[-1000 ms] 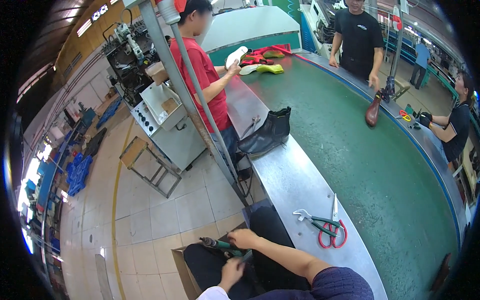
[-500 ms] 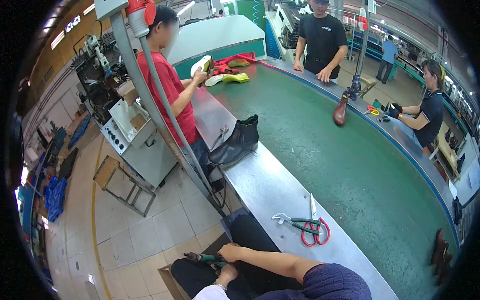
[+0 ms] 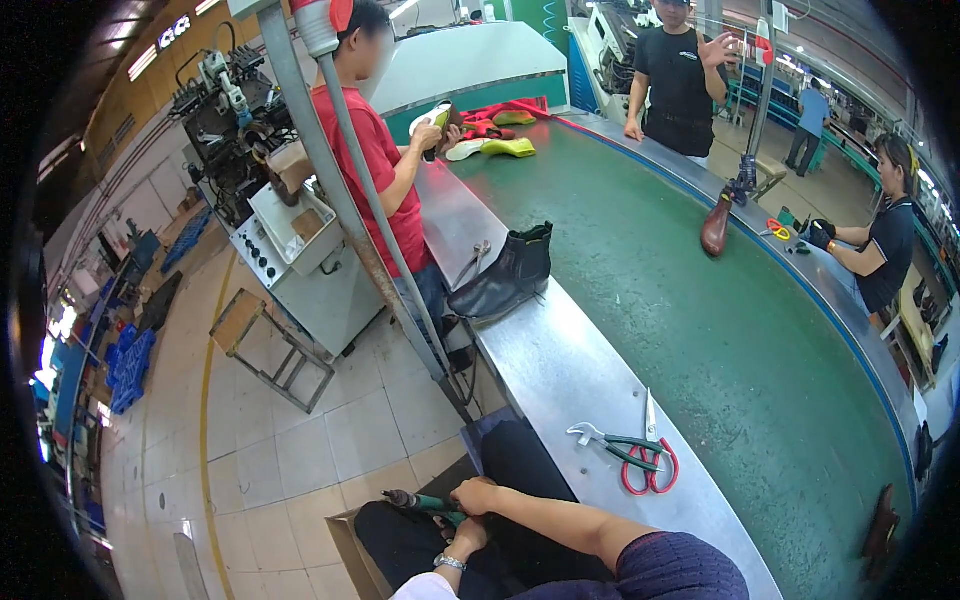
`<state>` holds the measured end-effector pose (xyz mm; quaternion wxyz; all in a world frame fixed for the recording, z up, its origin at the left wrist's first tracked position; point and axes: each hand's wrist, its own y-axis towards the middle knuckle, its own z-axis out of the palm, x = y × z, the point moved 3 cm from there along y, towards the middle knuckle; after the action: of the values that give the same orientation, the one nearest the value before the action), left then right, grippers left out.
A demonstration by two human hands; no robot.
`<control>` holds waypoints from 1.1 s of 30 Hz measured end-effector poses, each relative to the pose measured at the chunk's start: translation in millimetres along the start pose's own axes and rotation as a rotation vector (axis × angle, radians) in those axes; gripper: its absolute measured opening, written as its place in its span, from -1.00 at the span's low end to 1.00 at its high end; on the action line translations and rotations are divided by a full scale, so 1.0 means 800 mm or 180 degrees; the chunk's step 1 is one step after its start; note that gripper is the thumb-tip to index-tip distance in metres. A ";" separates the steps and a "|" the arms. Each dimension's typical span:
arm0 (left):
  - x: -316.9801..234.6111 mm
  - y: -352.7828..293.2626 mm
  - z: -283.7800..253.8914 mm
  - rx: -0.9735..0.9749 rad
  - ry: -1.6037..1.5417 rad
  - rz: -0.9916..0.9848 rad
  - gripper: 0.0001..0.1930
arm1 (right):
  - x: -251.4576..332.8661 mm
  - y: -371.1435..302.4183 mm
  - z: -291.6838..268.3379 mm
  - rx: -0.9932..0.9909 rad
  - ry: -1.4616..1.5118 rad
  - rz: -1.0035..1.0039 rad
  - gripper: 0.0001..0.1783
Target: Manually assembling or finishing shoe components by preparing soles and uppers.
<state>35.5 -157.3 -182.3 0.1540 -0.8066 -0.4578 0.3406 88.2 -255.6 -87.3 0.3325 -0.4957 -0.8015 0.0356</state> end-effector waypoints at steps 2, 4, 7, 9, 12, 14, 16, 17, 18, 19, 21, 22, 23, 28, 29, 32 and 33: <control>0.004 0.008 0.006 0.0096 0.0126 0.0042 -0.66 | -0.002 0.000 0.001 -0.0032 0.0013 -0.0004 -0.59; 0.009 0.015 0.016 0.0113 0.0141 0.0128 -0.65 | -0.004 0.001 0.002 0.0001 -0.0007 -0.0001 -0.59; 0.030 0.026 0.037 0.0153 0.0362 0.0018 -0.66 | 0.000 0.007 0.005 -0.0004 -0.0039 -0.0104 -0.59; 0.037 0.027 0.042 -0.0022 0.0242 0.0035 -0.66 | -0.002 0.010 0.008 -0.0053 -0.0043 -0.0176 -0.59; 0.021 0.025 0.028 -0.0134 0.0188 0.0166 -0.67 | -0.013 0.010 0.010 -0.0076 -0.0022 -0.0068 -0.59; 0.015 0.021 0.020 -0.0112 0.0250 0.0216 -0.67 | -0.015 0.012 0.011 -0.0028 -0.0126 -0.0059 -0.57; 0.018 0.022 0.021 0.0129 0.0386 0.0221 -0.64 | -0.014 0.014 0.012 -0.0025 -0.0101 -0.0078 -0.57; 0.023 0.022 0.025 0.0118 0.0378 0.0201 -0.64 | -0.013 0.016 0.013 -0.0023 -0.0077 -0.0093 -0.56; 0.026 0.021 0.027 -0.0036 0.0362 0.0213 -0.66 | -0.011 0.016 0.014 -0.0018 -0.0084 -0.0114 -0.56; 0.027 0.021 0.027 -0.0188 0.0346 0.0235 -0.68 | -0.011 0.015 0.013 -0.0041 -0.0077 -0.0157 -0.58; 0.031 0.023 0.032 -0.0121 0.0508 0.0271 -0.68 | -0.008 0.016 0.013 -0.0060 -0.0076 -0.0213 -0.59; 0.025 0.024 0.029 -0.0035 0.0681 0.0344 -0.69 | -0.011 0.014 0.013 -0.0027 -0.0097 -0.0179 -0.59; 0.020 0.024 0.026 -0.0030 0.0683 0.0362 -0.69 | -0.015 0.012 0.012 0.0007 -0.0118 -0.0144 -0.59; 0.029 0.029 0.034 -0.0002 0.0563 0.0402 -0.68 | -0.012 0.011 0.009 0.0056 -0.0118 -0.0099 -0.59; 0.034 0.030 0.037 -0.0018 0.0559 0.0386 -0.68 | -0.009 0.012 0.009 0.0069 -0.0115 -0.0137 -0.58; 0.036 0.029 0.038 -0.0094 0.0366 0.0192 -0.68 | -0.007 0.013 0.010 0.0077 -0.0200 -0.0145 -0.58; 0.036 0.027 0.037 -0.0108 0.0297 0.0122 -0.69 | -0.006 0.014 0.010 0.0083 -0.0202 -0.0151 -0.58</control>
<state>38.8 -146.8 -227.5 0.1550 -0.8327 -0.4404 0.2977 93.8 -252.0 -100.3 0.3141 -0.4708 -0.8227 0.0538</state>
